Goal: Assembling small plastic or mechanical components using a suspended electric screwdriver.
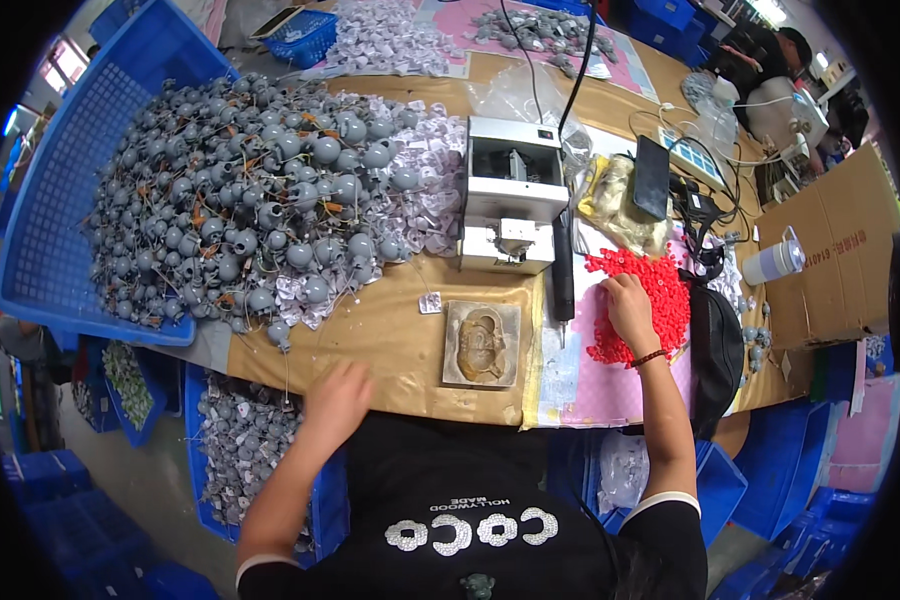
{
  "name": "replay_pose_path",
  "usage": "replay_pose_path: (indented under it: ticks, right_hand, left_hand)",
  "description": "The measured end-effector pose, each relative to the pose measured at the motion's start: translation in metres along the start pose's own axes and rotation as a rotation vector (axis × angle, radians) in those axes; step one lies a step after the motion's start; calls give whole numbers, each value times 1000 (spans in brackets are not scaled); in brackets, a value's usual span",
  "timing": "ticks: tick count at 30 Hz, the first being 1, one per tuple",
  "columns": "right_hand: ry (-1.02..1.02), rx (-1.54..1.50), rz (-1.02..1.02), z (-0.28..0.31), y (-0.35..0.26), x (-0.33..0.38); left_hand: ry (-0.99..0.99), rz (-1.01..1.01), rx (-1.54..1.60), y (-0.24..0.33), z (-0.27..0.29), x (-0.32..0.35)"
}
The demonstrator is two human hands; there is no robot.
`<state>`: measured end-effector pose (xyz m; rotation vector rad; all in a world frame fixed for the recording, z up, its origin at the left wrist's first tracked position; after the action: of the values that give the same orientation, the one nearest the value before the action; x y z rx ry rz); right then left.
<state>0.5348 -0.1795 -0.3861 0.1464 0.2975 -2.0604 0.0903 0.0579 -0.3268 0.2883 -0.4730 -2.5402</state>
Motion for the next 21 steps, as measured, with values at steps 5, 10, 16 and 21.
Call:
replay_pose_path:
  ticks: [5, 10, 16, 21]
  right_hand:
    - [38, 20, 25, -7, 7, -8]
    - [84, -187, -79, 1, 11, -4]
    - [89, -668, -97, 27, -52, 8]
    - [-16, -806, 278, 41, -182, 0]
  left_hand:
    - [133, 21, 64, 26, -75, -102]
    - [121, 72, 110, 16, -92, -122]
    - [4, -84, 426, 59, -68, -93]
    - [-80, -288, 328, 108, -89, -87]
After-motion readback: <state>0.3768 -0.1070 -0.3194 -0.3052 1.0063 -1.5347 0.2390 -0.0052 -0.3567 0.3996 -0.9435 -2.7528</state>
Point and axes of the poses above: each hand's wrist, its own x-axis away from the middle knuckle, its own z-axis out of the back of the hand, y = z × x, the point moved 10 cm from there along -x, towards the middle knuckle, and after that the axes turned 1 degree about -z, right-handed, at the moved point
